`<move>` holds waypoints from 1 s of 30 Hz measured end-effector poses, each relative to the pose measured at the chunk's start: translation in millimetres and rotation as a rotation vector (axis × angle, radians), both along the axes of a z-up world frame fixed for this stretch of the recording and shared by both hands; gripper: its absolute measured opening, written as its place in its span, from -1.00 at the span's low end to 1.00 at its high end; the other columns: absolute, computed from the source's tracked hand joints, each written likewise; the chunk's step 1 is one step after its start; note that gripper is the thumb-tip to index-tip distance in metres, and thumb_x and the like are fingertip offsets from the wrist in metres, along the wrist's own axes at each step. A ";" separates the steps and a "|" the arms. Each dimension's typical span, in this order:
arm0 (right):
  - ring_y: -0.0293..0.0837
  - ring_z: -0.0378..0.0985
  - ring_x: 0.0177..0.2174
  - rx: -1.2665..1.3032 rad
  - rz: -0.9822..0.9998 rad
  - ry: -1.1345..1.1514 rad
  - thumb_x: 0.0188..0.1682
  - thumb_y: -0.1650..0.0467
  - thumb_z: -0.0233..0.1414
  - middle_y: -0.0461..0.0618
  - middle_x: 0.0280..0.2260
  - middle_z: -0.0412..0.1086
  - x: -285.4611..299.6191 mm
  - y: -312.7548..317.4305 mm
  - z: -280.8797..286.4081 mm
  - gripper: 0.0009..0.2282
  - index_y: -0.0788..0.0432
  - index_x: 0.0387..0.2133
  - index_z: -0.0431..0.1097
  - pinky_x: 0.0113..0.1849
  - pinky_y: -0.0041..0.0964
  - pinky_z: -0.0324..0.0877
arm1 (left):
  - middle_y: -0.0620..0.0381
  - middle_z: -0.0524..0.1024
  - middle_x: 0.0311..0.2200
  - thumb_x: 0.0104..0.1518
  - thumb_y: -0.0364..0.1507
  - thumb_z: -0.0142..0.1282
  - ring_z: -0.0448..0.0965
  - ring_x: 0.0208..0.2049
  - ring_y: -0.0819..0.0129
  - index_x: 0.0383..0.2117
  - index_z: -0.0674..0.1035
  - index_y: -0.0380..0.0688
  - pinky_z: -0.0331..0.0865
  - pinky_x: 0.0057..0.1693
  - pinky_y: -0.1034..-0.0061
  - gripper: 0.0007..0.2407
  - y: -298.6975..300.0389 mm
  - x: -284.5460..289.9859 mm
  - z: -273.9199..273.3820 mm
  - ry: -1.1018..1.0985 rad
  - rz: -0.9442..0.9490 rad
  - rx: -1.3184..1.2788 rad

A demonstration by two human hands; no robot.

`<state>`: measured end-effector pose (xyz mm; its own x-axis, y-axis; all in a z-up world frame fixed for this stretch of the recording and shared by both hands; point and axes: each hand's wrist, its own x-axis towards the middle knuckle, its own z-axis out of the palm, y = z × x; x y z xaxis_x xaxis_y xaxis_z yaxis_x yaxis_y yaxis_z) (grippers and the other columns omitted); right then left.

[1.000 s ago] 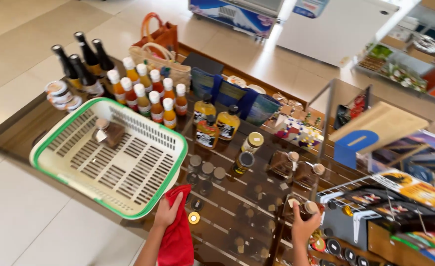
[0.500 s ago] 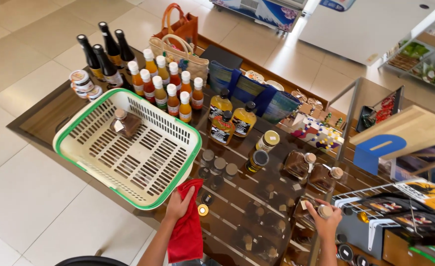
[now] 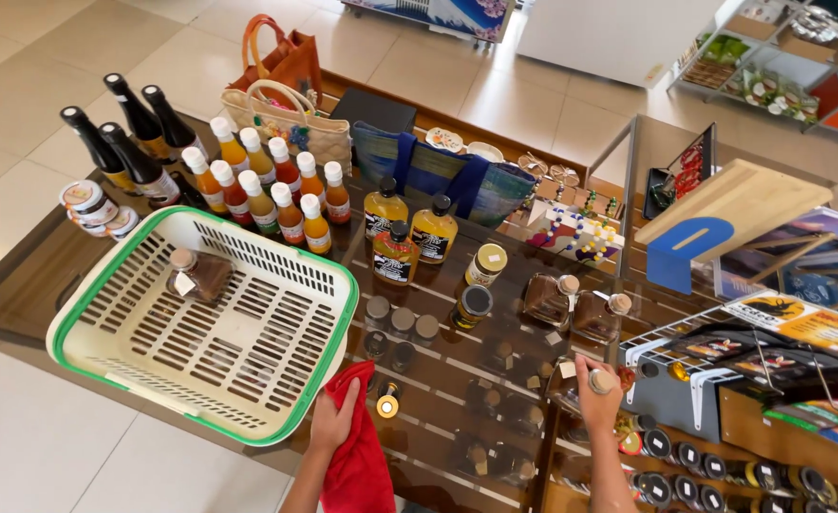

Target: Wiping glass jars with a red cloth and placing them into a shopping basket.

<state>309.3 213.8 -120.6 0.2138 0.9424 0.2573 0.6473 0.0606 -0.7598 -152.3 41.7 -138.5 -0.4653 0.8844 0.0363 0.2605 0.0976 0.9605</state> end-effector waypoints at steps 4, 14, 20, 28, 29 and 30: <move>-0.18 0.54 -0.18 0.082 -0.067 0.169 0.04 0.31 0.16 -0.01 -0.20 0.53 -21.1 -14.4 7.3 -0.79 0.20 -0.19 0.59 -0.07 -0.32 0.38 | -0.13 0.65 -0.10 0.25 -0.26 0.06 0.63 -0.04 0.05 -0.08 0.63 -0.31 0.39 0.16 0.32 -0.66 0.0 -1.8 -2.0 -0.012 -0.018 0.030; -0.23 0.46 -0.11 0.011 -0.059 0.550 0.14 0.39 0.03 -0.02 -0.14 0.49 -85.3 -80.6 33.2 -0.80 0.25 -0.13 0.56 -0.01 -0.36 0.32 | -0.07 0.66 -0.19 0.25 -0.26 0.05 0.65 -0.15 0.18 -0.07 0.62 -0.33 0.45 0.06 0.36 -0.66 5.4 5.4 -2.6 -0.130 -0.023 -0.007; -0.09 0.46 -0.05 -0.162 0.236 1.207 0.18 0.25 -0.12 0.06 -0.05 0.43 -135.5 -94.3 82.6 -0.62 0.31 0.07 0.39 0.00 -0.19 0.36 | -0.03 0.62 -0.36 0.31 -0.26 0.02 0.57 -0.36 0.26 -0.10 0.66 -0.32 0.47 -0.17 0.37 -0.67 24.6 58.1 82.8 -0.514 -0.075 -0.123; 0.03 0.36 0.13 0.009 0.531 1.158 0.26 0.05 -0.38 0.12 0.08 0.27 -179.4 -104.6 125.9 -0.39 0.41 0.06 0.32 0.19 -0.07 0.26 | -0.04 0.47 0.08 0.11 -0.45 0.26 0.52 0.06 0.05 0.12 0.58 -0.11 0.42 0.15 0.30 -0.61 30.8 88.5 246.0 0.286 -0.427 0.527; 0.03 0.36 0.13 0.015 0.531 1.155 0.26 0.05 -0.38 0.12 0.08 0.27 -181.1 -104.0 130.5 -0.39 0.41 0.06 0.32 0.19 -0.07 0.26 | -0.04 0.47 0.08 0.11 -0.45 0.26 0.52 0.06 0.05 0.12 0.58 -0.11 0.42 0.15 0.30 -0.61 25.0 88.4 237.6 0.285 -0.429 0.532; 0.03 0.36 0.12 0.001 0.515 1.169 0.25 0.06 -0.38 0.12 0.07 0.26 -182.2 -103.8 134.9 -0.40 0.40 0.05 0.32 0.18 -0.07 0.26 | 0.02 0.47 0.09 0.06 -0.44 0.30 0.53 0.00 0.06 0.12 0.59 -0.05 0.42 0.11 0.29 -0.58 19.0 88.8 228.9 0.354 -0.461 0.525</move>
